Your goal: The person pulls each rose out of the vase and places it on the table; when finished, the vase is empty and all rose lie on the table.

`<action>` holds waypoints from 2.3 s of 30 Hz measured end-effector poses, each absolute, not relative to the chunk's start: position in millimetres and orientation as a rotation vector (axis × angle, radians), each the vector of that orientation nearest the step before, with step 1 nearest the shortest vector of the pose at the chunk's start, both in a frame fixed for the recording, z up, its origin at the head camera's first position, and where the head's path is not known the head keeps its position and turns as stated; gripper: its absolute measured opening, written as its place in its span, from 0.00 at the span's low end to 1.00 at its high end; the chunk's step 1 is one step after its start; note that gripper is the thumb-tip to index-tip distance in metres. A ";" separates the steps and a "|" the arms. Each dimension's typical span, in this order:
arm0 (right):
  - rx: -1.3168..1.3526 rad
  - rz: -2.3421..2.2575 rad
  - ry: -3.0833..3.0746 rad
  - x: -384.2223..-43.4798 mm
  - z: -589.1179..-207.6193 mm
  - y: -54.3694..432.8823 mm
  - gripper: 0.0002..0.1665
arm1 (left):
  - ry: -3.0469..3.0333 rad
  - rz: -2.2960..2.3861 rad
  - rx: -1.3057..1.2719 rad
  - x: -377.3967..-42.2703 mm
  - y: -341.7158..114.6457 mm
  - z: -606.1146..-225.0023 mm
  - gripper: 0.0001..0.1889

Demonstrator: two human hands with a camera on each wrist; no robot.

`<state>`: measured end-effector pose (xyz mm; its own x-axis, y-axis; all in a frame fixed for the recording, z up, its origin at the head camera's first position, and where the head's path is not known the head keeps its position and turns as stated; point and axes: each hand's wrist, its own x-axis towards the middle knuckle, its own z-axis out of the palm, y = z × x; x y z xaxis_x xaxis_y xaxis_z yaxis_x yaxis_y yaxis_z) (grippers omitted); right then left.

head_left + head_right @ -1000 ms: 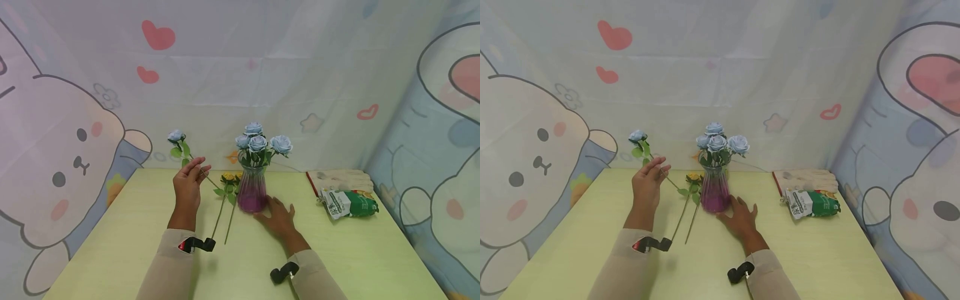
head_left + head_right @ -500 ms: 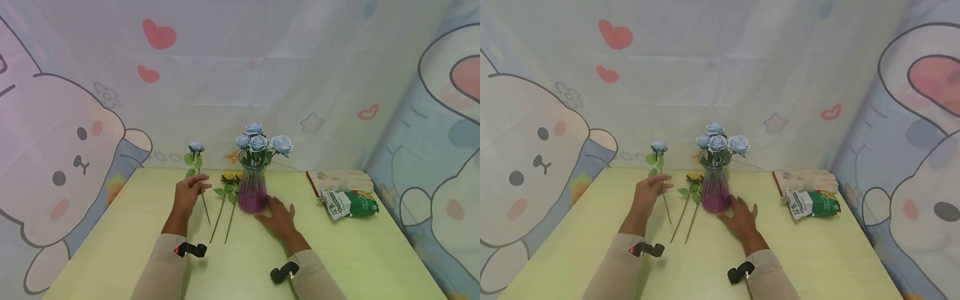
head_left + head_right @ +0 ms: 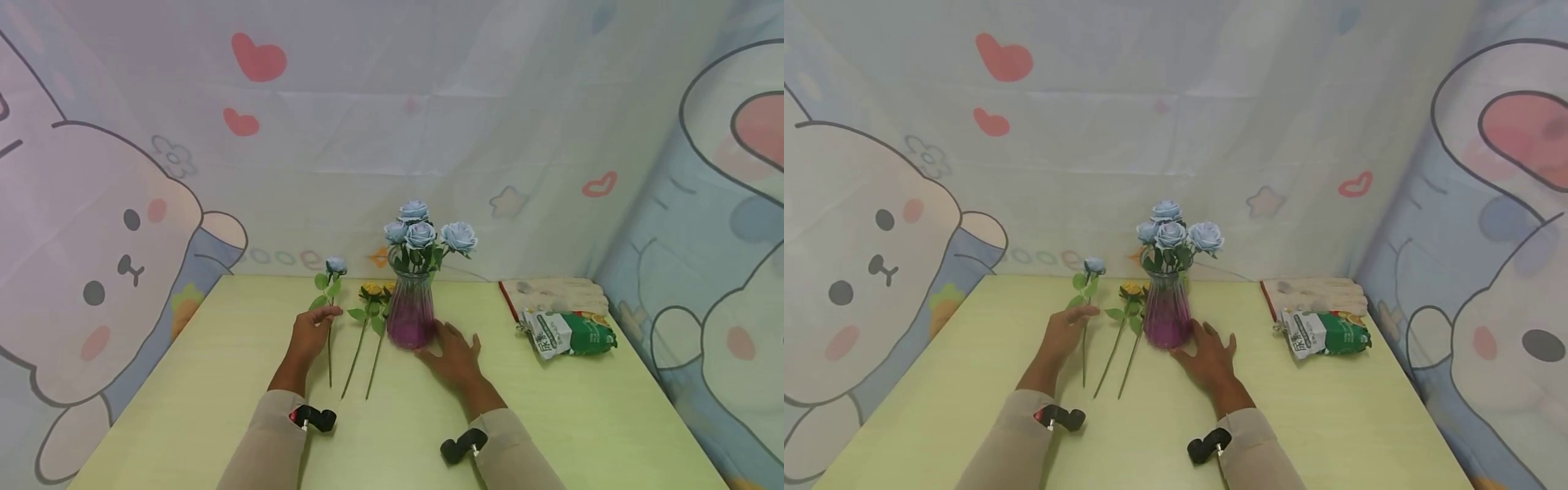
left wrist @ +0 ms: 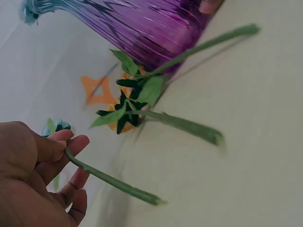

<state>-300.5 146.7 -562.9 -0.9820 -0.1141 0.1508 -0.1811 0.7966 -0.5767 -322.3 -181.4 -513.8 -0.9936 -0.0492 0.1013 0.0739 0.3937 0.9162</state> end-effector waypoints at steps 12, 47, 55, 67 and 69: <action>0.225 0.945 -2.873 -299.8 -565.2 146.5 0.50 | -2.560 -1.526 0.070 -322.8 -178.8 -531.7 0.14; 0.233 0.951 -2.885 -299.5 -557.7 146.0 0.48 | -2.676 -1.158 -0.184 -324.8 -171.5 -543.2 0.13; 0.229 0.954 -2.888 -298.9 -558.0 145.3 0.48 | -2.643 -1.014 -0.230 -323.8 -172.1 -541.5 0.12; 0.228 0.956 -2.877 -299.7 -561.5 145.8 0.49 | -2.591 -1.056 -0.244 -309.8 -165.8 -500.7 0.17; 0.231 0.957 -2.883 -299.9 -562.8 145.6 0.49 | -2.547 -1.120 -0.268 -309.0 -163.6 -496.2 0.17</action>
<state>-299.9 145.6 -562.8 -0.9840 -0.1131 0.1378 -0.1730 0.7917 -0.5859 -309.0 -163.6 -496.2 -0.9227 0.0338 0.3839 0.3057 0.6708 0.6757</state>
